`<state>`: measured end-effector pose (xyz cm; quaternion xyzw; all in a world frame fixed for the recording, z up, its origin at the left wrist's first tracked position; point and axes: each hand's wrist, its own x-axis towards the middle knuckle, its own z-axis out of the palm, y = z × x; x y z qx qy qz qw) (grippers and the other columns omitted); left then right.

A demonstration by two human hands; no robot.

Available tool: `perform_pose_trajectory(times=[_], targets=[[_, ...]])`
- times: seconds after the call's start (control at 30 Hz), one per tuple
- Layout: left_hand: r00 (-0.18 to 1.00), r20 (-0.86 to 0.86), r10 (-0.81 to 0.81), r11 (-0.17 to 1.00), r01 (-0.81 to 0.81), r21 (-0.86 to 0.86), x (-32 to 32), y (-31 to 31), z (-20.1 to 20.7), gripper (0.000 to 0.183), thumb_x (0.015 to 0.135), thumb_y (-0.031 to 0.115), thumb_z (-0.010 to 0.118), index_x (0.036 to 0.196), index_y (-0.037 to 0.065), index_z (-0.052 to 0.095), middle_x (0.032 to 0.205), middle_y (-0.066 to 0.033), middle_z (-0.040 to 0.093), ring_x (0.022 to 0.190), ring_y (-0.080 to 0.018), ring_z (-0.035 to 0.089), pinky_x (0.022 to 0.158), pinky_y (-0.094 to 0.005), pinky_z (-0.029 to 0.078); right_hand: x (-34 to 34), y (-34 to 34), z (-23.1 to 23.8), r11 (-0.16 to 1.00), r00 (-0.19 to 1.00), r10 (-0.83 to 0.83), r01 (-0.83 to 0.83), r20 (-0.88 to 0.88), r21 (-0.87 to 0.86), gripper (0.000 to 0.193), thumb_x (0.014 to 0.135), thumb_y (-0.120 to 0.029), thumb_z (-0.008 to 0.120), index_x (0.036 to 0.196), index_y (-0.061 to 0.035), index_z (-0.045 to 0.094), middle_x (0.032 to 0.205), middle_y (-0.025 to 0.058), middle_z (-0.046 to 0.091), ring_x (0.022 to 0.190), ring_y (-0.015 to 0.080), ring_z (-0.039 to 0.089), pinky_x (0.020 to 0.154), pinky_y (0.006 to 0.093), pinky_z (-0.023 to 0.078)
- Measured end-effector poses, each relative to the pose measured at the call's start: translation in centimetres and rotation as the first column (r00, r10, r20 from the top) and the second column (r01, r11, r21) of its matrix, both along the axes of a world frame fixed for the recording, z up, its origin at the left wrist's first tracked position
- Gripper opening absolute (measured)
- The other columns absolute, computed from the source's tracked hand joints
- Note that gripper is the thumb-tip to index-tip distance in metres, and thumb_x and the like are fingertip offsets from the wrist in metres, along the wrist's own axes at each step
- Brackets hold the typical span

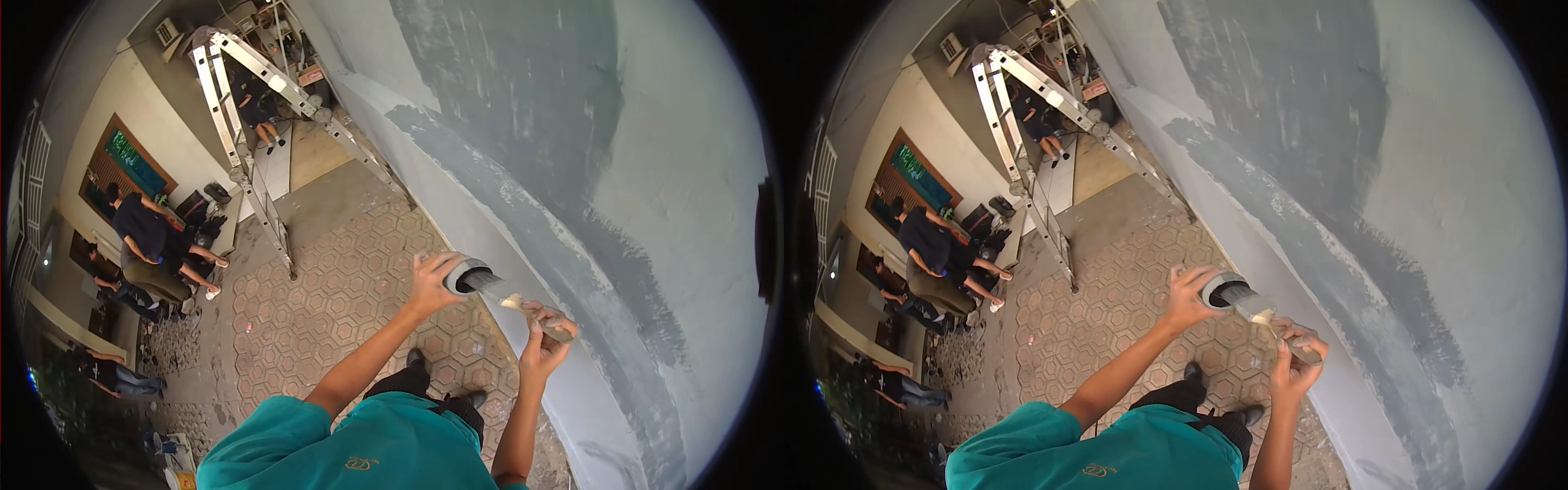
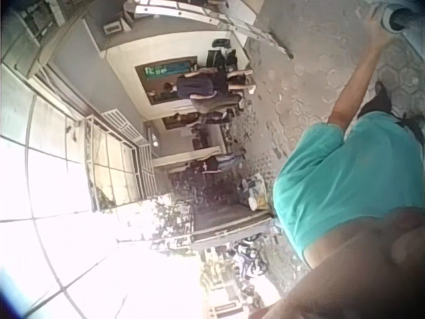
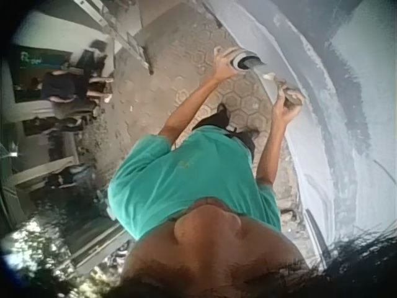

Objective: The person paints a concrete wall with grey paint using a paint brush.

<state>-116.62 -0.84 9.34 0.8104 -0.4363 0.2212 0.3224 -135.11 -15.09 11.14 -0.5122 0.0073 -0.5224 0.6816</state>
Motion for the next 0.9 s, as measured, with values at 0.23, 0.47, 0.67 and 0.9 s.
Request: perform_pose_trajectory(times=[0.23,0.47,0.67,0.9], targets=[[0.999,0.02,-0.032,0.999,0.032,-0.033,-2.3,-0.1,1.2,0.073,0.044,0.035,0.088,0.111,0.014,0.067,0.11,0.0,0.065,0.098,-0.0177,0.061,0.089,-0.0405,0.032,2.6,2.7,-0.4,0.979,0.984,0.026,-0.06,-0.174,-0.196,0.026,0.084,0.01,0.062,0.095,-0.0041,0.044,0.089,0.0152,0.061,0.095,0.0282,0.065,0.083,0.0413,0.053],[0.999,0.016,-0.03,0.997,0.031,-0.074,-2.9,1.0,1.9,0.067,0.048,0.032,0.086,0.111,0.015,0.067,0.108,0.0004,0.065,0.095,-0.018,0.062,0.087,-0.0384,0.034,4.3,3.1,-1.3,0.952,0.965,0.013,-0.092,-0.262,-0.291,0.025,0.084,0.01,0.061,0.097,-0.0039,0.044,0.092,0.0157,0.062,0.095,0.0255,0.065,0.079,0.0352,0.054],[0.999,0.035,-0.015,0.995,0.019,-0.095,-2.9,0.5,2.5,0.066,0.048,0.03,0.085,0.11,0.015,0.067,0.108,0.0007,0.065,0.095,-0.0179,0.061,0.086,-0.0386,0.034,5.1,2.9,-1.0,0.927,0.978,0.015,-0.092,-0.209,-0.364,0.022,0.089,0.009,0.056,0.1,-0.0039,0.043,0.096,0.0149,0.06,0.095,0.0216,0.064,0.078,0.0324,0.054],[1.0,0.017,0.0,0.993,0.002,-0.122,-1.9,1.6,1.5,0.067,0.045,0.025,0.085,0.109,0.014,0.068,0.109,0.0004,0.065,0.098,-0.0192,0.061,0.086,-0.0395,0.035,4.7,2.0,1.5,0.958,0.933,0.131,-0.207,-0.335,-0.2,0.022,0.09,0.007,0.056,0.101,-0.0048,0.041,0.094,0.0141,0.062,0.094,0.0205,0.064,0.076,0.0305,0.053]])
